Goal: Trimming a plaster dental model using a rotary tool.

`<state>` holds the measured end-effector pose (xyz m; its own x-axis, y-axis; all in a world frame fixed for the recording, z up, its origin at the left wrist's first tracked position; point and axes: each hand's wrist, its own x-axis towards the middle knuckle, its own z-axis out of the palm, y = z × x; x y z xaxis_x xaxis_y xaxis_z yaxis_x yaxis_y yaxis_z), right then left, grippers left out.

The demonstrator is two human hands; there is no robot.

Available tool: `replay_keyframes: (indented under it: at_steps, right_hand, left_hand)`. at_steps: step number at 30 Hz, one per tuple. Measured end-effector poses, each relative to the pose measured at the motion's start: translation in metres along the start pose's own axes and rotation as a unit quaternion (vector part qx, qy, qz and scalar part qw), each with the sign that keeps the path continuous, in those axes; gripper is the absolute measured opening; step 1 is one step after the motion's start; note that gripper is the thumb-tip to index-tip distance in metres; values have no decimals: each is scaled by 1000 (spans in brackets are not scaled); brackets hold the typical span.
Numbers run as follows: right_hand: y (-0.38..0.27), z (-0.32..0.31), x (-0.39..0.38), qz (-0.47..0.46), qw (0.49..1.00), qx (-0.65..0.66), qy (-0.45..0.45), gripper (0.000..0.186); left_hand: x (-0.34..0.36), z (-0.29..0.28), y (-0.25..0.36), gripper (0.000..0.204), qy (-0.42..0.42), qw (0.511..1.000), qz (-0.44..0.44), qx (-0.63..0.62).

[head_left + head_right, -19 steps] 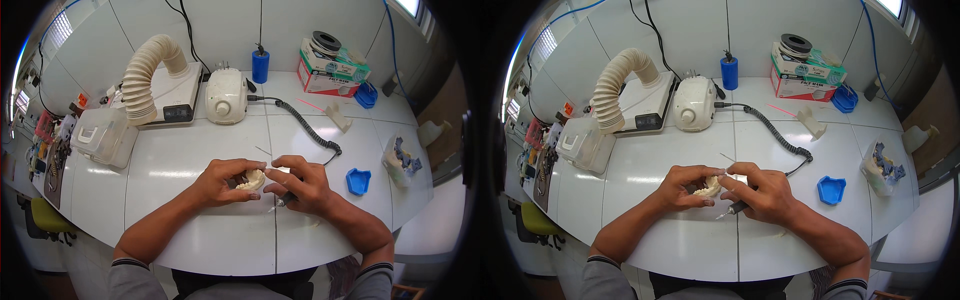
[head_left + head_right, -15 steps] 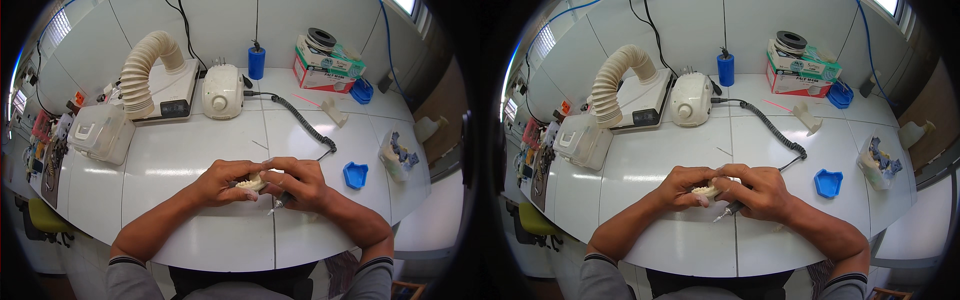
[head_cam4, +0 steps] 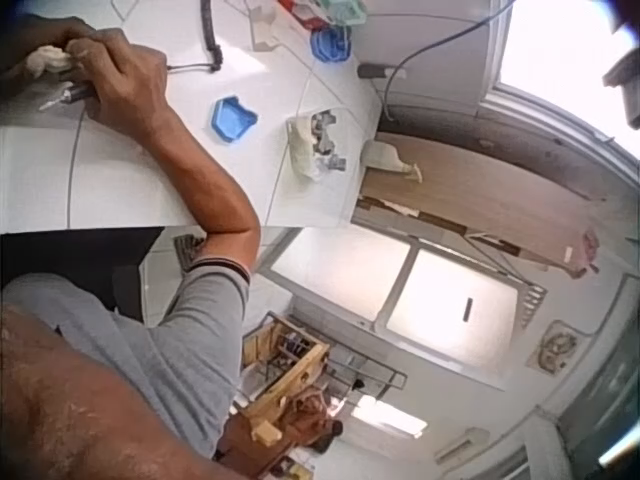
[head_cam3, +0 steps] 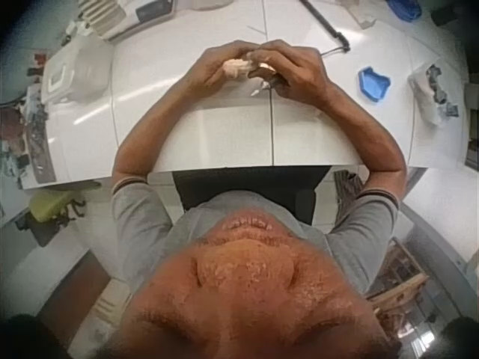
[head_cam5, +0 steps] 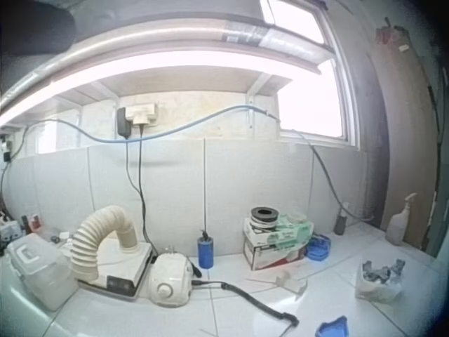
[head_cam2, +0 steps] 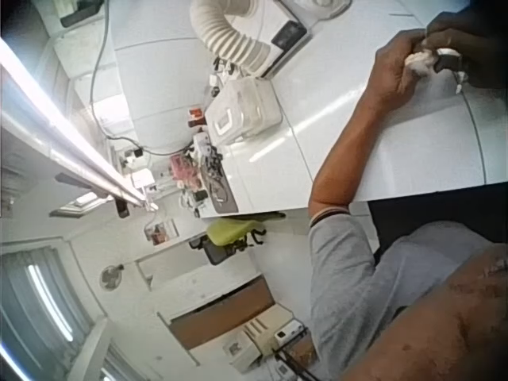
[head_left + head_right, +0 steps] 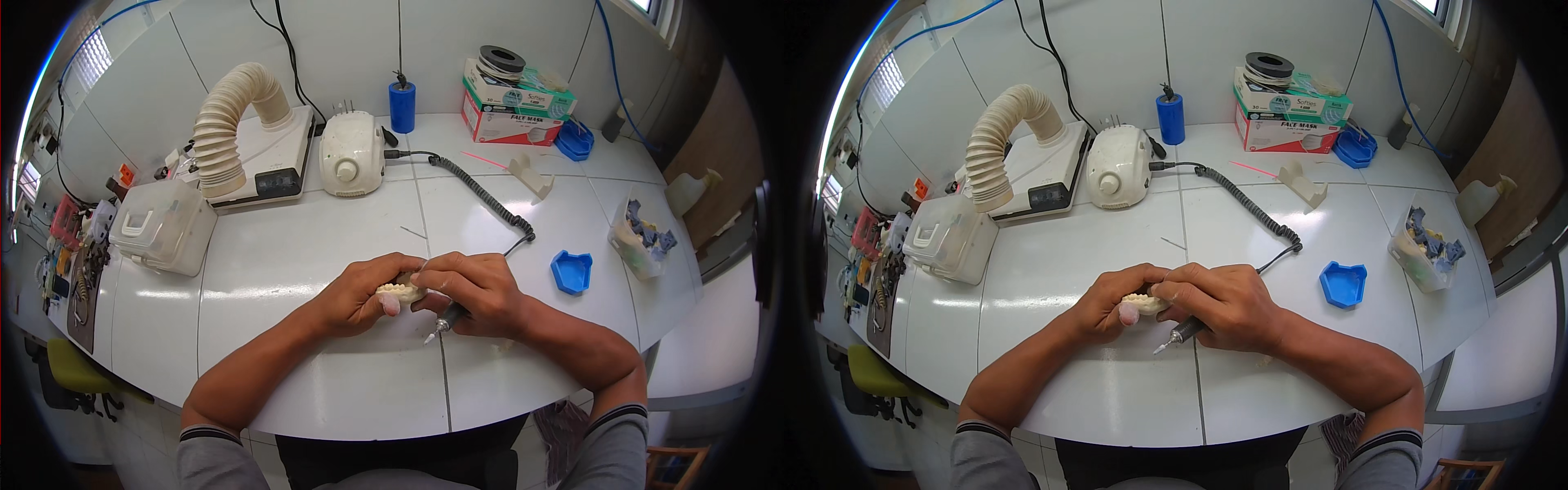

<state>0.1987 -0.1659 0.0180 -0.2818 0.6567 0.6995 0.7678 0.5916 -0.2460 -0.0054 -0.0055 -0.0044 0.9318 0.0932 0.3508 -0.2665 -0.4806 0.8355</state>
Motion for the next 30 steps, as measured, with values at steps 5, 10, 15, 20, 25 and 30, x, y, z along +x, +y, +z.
replay_keyframes:
  at_steps: [5,10,15,20,25,30]
  right_hand:
    - [0,0,2,0,1000,-20,-14,42]
    - [3,6,-3,-4,1000,-29,12,52]
    - [1,6,-3,-9,998,-57,-1,49]
    - [4,10,-3,4,999,-20,40,47]
    - [2,8,0,6,999,-23,30,48]
    - [1,6,1,-2,999,-24,38,49]
  left_hand:
    - [-2,2,4,76,20,999,-36,6]
    - [-1,2,5,75,24,999,-46,15]
    - [-1,3,5,75,14,998,-52,13]
    - [0,2,7,78,21,998,-56,19]
    - [0,4,5,78,30,998,-48,12]
    - [0,4,4,76,33,998,-47,2]
